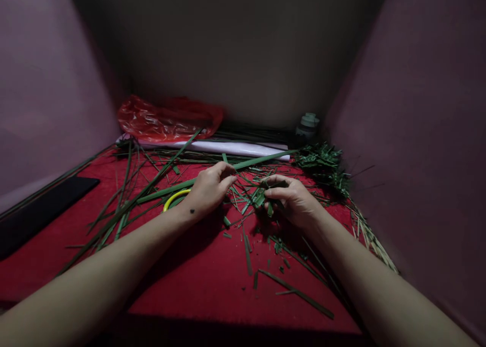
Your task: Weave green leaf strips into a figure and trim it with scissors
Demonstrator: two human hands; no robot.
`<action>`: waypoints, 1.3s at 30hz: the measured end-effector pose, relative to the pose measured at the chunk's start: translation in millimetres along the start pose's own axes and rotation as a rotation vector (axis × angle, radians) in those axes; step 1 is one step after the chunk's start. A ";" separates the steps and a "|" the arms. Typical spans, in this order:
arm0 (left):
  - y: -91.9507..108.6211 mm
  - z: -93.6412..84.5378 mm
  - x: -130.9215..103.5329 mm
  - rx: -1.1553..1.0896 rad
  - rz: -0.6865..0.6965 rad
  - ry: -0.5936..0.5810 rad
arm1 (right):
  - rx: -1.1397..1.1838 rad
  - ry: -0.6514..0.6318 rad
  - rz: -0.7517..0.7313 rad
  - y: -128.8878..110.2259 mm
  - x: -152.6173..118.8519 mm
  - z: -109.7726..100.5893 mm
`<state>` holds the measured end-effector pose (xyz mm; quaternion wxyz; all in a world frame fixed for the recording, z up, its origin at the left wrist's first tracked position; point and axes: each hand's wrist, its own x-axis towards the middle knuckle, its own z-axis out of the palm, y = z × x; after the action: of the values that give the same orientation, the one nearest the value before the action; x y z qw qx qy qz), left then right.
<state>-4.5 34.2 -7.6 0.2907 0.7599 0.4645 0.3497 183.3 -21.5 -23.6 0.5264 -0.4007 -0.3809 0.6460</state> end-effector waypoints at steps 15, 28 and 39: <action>20.2 1.4 -12.5 -0.230 0.247 -0.426 | 0.026 -0.175 0.040 7.2 -7.1 12.1; 19.8 -6.2 -10.7 -0.590 -0.019 -0.030 | 0.148 -0.257 -0.045 1.6 -7.6 3.4; 12.8 11.6 -20.5 -0.333 0.179 0.068 | 0.189 -0.083 -0.138 5.8 -7.9 16.6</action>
<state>4.6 9.1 -9.9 0.3642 0.7273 0.3404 0.4717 166.8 -31.3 -21.5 0.5885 -0.2951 -0.3665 0.6574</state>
